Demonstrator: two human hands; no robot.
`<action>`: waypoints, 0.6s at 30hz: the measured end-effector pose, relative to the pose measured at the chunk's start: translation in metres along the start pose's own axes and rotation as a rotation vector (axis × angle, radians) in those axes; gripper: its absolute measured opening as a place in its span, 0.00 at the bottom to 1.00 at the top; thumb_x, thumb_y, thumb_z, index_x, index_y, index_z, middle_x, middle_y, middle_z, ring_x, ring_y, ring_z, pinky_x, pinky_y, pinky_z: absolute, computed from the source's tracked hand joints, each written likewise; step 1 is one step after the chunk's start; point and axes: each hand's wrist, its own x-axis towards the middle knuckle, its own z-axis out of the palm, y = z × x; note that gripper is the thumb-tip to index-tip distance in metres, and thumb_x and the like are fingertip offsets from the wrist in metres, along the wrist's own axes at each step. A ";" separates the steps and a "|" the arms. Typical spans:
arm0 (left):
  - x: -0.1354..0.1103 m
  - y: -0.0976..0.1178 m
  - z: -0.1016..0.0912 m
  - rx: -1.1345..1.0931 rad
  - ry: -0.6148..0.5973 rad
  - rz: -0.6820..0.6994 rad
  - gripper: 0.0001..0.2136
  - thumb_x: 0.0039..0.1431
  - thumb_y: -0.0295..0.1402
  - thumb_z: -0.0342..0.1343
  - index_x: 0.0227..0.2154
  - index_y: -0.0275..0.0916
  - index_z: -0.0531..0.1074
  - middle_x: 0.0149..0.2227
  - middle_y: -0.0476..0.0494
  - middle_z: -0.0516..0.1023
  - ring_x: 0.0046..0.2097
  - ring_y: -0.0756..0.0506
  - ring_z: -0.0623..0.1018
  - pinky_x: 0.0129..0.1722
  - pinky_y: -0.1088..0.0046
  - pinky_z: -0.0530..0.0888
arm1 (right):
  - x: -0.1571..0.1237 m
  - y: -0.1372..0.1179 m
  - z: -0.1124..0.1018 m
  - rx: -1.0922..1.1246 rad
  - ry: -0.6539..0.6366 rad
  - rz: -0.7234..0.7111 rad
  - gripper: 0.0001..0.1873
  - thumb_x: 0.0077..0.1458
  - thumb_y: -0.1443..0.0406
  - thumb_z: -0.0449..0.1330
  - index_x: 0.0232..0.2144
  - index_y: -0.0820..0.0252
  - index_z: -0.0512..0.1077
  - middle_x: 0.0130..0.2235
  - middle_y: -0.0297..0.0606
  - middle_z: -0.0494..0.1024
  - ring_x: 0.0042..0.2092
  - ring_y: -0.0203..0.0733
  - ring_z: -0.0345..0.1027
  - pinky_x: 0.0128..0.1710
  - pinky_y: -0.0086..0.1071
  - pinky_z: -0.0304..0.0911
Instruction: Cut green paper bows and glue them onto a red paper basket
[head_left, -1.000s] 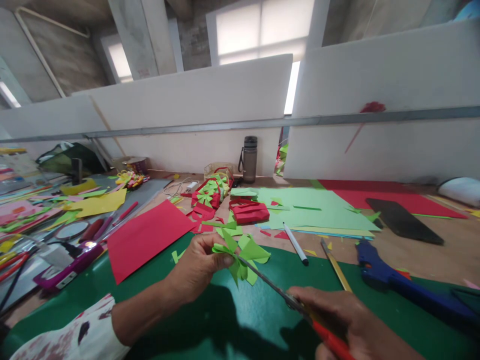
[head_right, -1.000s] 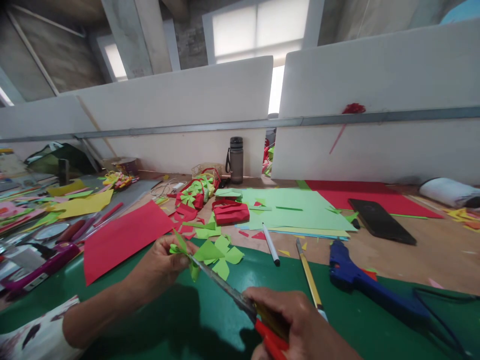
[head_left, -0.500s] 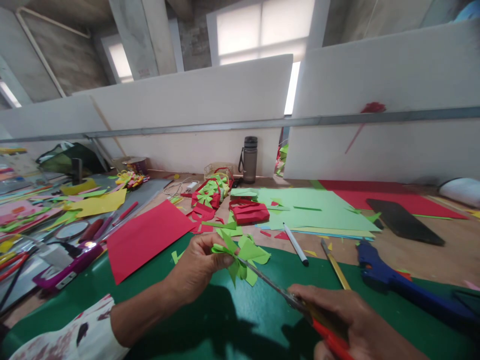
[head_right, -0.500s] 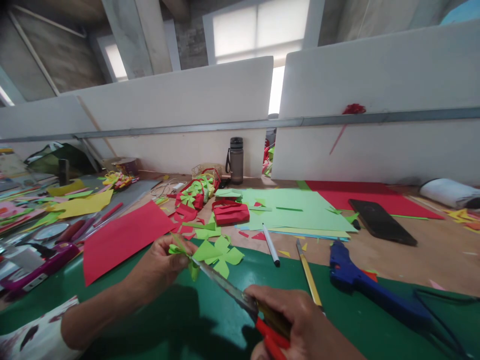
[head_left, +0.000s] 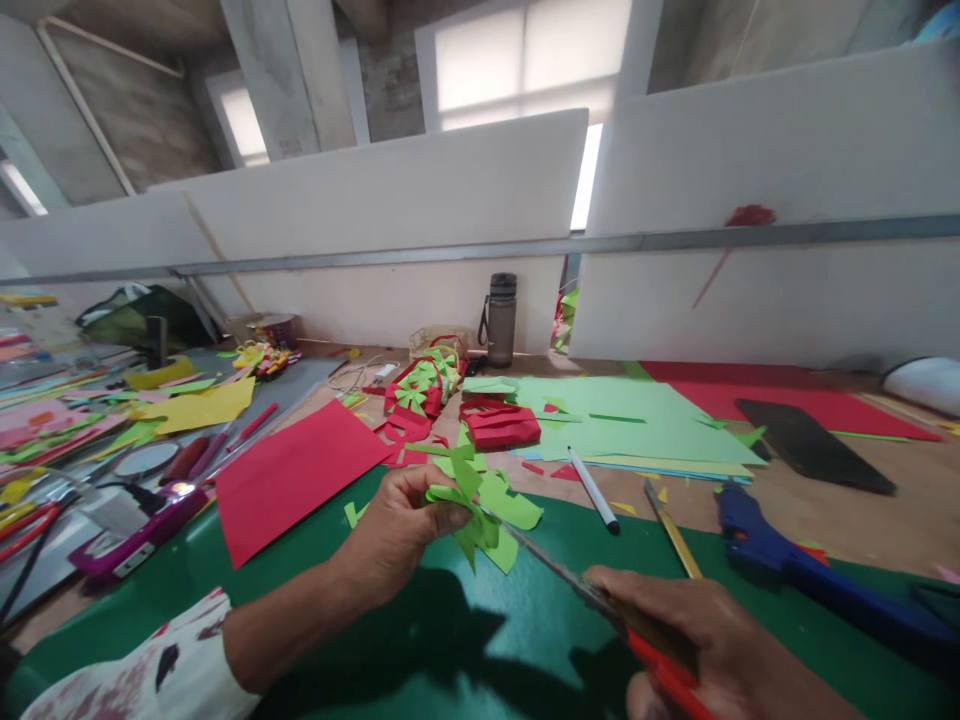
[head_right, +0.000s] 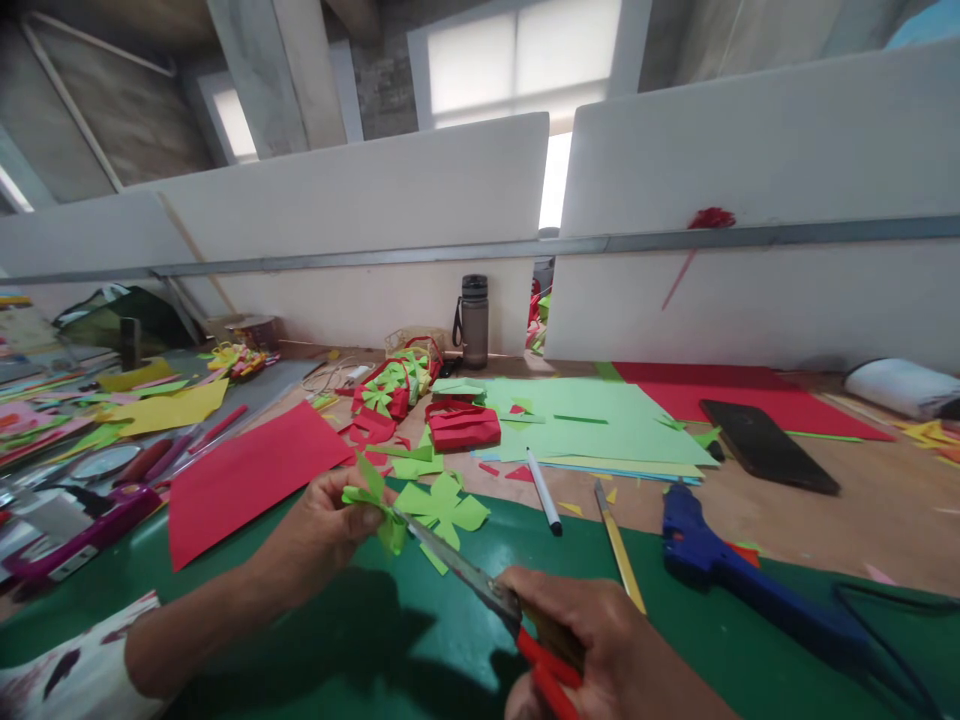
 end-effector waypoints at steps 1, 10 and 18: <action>0.000 0.000 0.000 -0.006 -0.007 -0.002 0.12 0.36 0.36 0.73 0.20 0.38 0.76 0.21 0.52 0.74 0.24 0.52 0.69 0.29 0.76 0.67 | 0.001 -0.001 0.000 0.007 -0.005 0.002 0.09 0.42 0.68 0.59 0.30 0.56 0.75 0.20 0.27 0.68 0.21 0.32 0.60 0.20 0.24 0.55; 0.001 0.001 -0.004 0.024 -0.045 -0.001 0.12 0.38 0.39 0.72 0.25 0.37 0.80 0.24 0.48 0.76 0.28 0.50 0.72 0.30 0.76 0.68 | -0.001 0.010 -0.009 -0.009 -0.074 0.023 0.31 0.40 0.67 0.59 0.51 0.53 0.64 0.22 0.25 0.67 0.20 0.32 0.57 0.18 0.23 0.54; -0.003 0.006 -0.003 0.251 -0.013 0.034 0.08 0.42 0.35 0.69 0.22 0.38 0.78 0.23 0.49 0.75 0.26 0.51 0.70 0.28 0.77 0.67 | -0.001 -0.011 -0.006 -0.062 -0.063 0.053 0.19 0.38 0.71 0.59 0.37 0.55 0.70 0.23 0.27 0.71 0.23 0.35 0.64 0.22 0.25 0.59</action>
